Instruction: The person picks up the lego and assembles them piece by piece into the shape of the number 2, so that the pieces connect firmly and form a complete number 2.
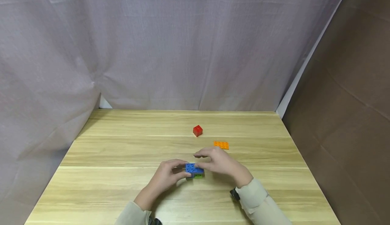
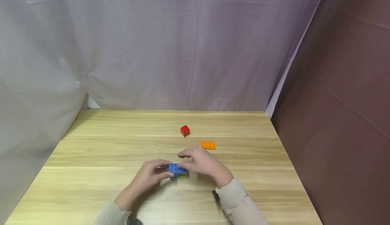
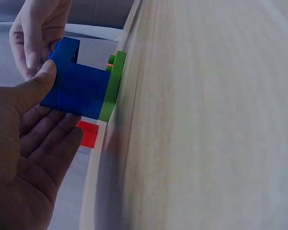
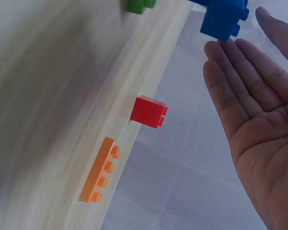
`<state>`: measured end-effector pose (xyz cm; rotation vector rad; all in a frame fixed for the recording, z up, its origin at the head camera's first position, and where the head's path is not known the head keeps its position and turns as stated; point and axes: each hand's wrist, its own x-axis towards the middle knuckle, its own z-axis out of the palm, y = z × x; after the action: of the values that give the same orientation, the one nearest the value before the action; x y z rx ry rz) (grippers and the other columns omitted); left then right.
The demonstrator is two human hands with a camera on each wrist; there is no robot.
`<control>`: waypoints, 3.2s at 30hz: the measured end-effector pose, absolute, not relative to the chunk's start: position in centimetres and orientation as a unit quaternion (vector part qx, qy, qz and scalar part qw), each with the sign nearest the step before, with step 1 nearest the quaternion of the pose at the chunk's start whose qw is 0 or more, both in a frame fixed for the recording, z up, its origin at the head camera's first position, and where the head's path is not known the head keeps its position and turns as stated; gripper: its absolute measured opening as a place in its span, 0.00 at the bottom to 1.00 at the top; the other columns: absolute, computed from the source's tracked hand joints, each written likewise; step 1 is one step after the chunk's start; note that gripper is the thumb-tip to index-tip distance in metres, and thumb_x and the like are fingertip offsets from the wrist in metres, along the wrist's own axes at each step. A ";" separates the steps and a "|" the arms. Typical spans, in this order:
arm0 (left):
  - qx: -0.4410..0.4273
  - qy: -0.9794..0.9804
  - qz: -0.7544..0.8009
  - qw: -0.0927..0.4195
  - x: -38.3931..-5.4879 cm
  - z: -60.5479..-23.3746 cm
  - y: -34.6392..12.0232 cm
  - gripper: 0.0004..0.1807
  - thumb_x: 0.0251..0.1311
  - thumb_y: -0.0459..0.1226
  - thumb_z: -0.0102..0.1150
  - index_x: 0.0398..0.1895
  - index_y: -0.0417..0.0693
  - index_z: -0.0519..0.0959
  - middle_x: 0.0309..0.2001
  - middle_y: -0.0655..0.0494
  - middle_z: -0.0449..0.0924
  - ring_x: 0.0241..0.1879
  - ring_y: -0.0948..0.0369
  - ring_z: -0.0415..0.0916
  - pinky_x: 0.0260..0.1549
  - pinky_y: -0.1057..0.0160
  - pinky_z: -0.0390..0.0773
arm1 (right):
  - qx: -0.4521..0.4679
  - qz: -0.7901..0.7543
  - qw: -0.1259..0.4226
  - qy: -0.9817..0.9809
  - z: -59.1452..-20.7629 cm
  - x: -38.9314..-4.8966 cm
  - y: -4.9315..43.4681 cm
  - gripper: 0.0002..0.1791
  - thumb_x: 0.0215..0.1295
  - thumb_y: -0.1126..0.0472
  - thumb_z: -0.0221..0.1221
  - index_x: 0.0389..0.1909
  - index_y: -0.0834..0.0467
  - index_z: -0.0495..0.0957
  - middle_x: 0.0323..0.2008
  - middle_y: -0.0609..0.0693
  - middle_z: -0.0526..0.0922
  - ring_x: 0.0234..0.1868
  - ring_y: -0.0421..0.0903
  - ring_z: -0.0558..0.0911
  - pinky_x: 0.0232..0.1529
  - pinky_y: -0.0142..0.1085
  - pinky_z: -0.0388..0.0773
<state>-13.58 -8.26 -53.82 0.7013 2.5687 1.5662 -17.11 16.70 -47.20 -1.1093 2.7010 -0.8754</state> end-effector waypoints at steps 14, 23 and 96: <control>0.217 0.829 0.514 0.033 -13.2 -54.3 -8.4 0.23 0.53 0.51 0.74 0.51 0.54 0.85 0.51 0.61 0.85 0.48 0.63 0.84 0.49 0.69 0.82 | -0.241 -0.334 -0.041 0.910 -48.6 -20.5 16.5 0.20 0.66 0.50 0.67 0.54 0.57 0.84 0.51 0.49 0.86 0.51 0.47 0.84 0.53 0.43 0.83; 0.214 0.828 0.517 0.034 -13.3 -54.2 -8.3 0.23 0.53 0.51 0.74 0.51 0.54 0.85 0.51 0.60 0.85 0.46 0.65 0.83 0.48 0.69 0.82 | -0.153 -0.328 -0.064 0.930 -49.2 -22.8 15.9 0.21 0.66 0.52 0.67 0.53 0.62 0.84 0.52 0.55 0.86 0.52 0.54 0.84 0.54 0.48 0.83; 0.202 0.832 0.515 0.043 -13.4 -53.7 -8.2 0.25 0.53 0.55 0.72 0.51 0.56 0.85 0.51 0.60 0.85 0.48 0.61 0.84 0.51 0.65 0.82 | -0.095 -0.292 -0.057 0.950 -52.9 -28.5 14.6 0.20 0.61 0.56 0.69 0.51 0.62 0.83 0.41 0.56 0.87 0.39 0.51 0.84 0.44 0.43 0.84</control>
<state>-13.38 -8.18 -53.70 0.6173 2.5454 1.5743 -28.50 14.60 -52.87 -0.3093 3.0991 -0.9510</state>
